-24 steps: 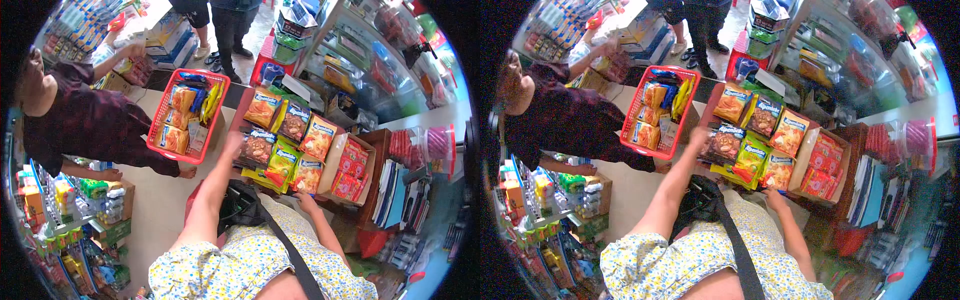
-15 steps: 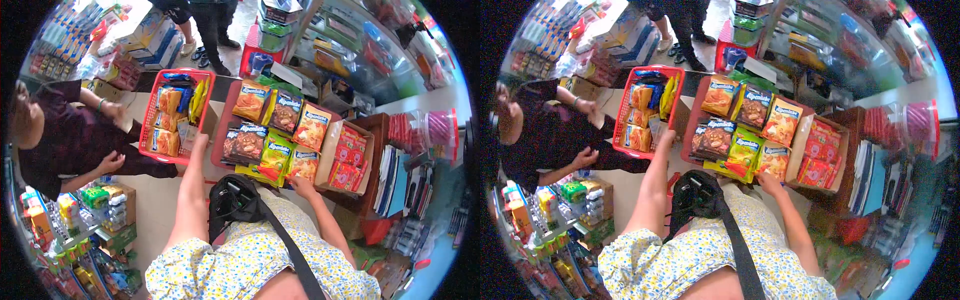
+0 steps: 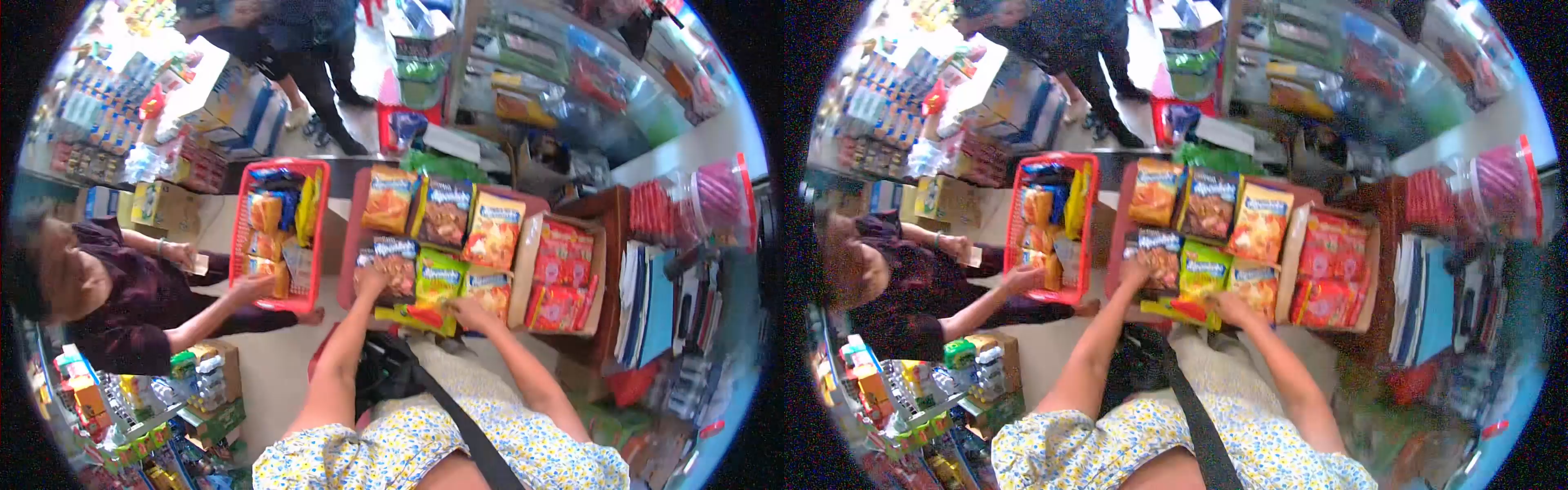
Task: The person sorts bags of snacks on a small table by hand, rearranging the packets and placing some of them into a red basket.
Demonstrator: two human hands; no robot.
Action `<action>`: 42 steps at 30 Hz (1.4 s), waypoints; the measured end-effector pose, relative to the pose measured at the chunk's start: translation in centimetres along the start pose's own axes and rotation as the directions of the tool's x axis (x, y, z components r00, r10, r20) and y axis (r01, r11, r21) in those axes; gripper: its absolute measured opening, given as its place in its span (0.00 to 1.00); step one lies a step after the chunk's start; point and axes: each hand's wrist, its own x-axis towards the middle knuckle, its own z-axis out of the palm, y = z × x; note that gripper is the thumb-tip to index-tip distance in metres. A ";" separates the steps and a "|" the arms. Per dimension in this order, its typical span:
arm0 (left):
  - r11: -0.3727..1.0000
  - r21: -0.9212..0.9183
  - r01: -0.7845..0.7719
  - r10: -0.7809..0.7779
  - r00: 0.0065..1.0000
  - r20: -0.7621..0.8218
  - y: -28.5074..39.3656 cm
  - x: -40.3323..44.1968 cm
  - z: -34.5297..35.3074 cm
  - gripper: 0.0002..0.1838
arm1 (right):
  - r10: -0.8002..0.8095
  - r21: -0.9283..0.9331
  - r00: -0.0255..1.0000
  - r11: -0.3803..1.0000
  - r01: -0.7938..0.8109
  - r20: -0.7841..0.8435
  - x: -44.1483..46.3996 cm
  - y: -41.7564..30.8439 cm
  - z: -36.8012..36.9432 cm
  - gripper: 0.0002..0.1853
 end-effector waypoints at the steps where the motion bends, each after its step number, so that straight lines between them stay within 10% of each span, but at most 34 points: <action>1: 0.961 -0.173 -0.218 0.224 0.975 0.013 -1.7 1.2 1.8 0.28 | -0.005 0.017 1.000 1.000 0.005 -0.019 0.3 0.7 0.7 0.16; 7: 0.764 -0.593 0.255 -0.051 0.940 0.338 -4.5 2.0 0.7 0.19 | -0.030 0.124 0.997 0.992 0.022 0.067 1.2 1.2 0.9 0.17; 10: 0.677 -0.676 0.291 0.058 0.894 0.444 -3.7 0.6 -2.8 0.18 | -0.036 0.182 0.996 0.983 0.019 0.087 2.3 1.2 0.6 0.20; 16: 0.957 -0.252 -0.142 0.223 0.918 0.328 -2.1 -2.0 1.7 0.34 | 0.042 0.684 0.999 0.729 -0.023 -0.011 2.0 -2.7 -0.2 0.37; 17: 0.778 -0.586 0.228 0.350 0.617 0.705 -1.3 -1.8 0.5 0.32 | 0.124 0.756 0.992 0.649 -0.086 0.006 1.6 -3.8 -1.0 0.37; 18: 0.787 -0.585 0.193 0.341 0.656 0.674 -0.4 -2.8 -0.6 0.29 | 0.295 0.878 0.955 0.445 -0.177 0.044 1.8 -3.2 -0.1 0.35; 22: 0.754 -0.612 0.240 0.371 0.613 0.697 1.0 -4.5 -1.1 0.27 | 0.346 0.875 0.938 0.454 -0.167 -0.001 2.7 0.9 3.9 0.26; 26: 0.819 -0.571 -0.055 0.334 0.855 0.397 -0.4 -4.7 3.4 0.35 | 0.392 0.843 0.918 0.512 -0.163 -0.060 3.7 4.1 7.7 0.22; 28: 0.823 -0.565 0.064 0.245 0.857 0.454 1.2 -4.6 0.5 0.31 | 0.390 0.823 0.901 0.564 -0.069 -0.191 3.7 3.6 8.0 0.20; 31: 0.903 -0.389 -0.183 0.211 0.977 0.029 0.8 -3.9 -0.9 0.21 | 0.301 0.898 0.950 0.436 -0.055 -0.088 2.2 0.9 4.1 0.24; 33: 0.920 -0.382 -0.082 0.101 0.994 0.030 -4.0 -0.1 4.1 0.21 | 0.328 0.739 0.909 0.672 -0.035 -0.255 2.6 1.9 4.1 0.24; 35: 0.993 -0.038 -0.116 0.115 0.993 -0.020 -6.4 1.4 5.2 0.25 | 0.302 0.864 0.925 0.502 0.051 -0.230 1.9 1.8 2.3 0.25; 36: 0.936 -0.237 0.261 -0.272 0.962 -0.014 -4.0 -0.6 2.4 0.35 | 0.343 0.881 0.926 0.472 -0.027 -0.156 1.0 1.3 0.7 0.20; 38: 0.919 -0.310 0.245 -0.217 0.969 0.121 -5.7 -0.7 2.8 0.47 | 0.359 0.946 0.911 0.313 0.086 -0.202 0.3 1.9 0.1 0.13; 42: 0.869 -0.420 0.262 -0.223 0.965 0.141 -7.6 0.0 5.2 0.53 | 0.361 0.827 0.894 0.562 0.018 -0.265 1.9 7.1 3.2 0.17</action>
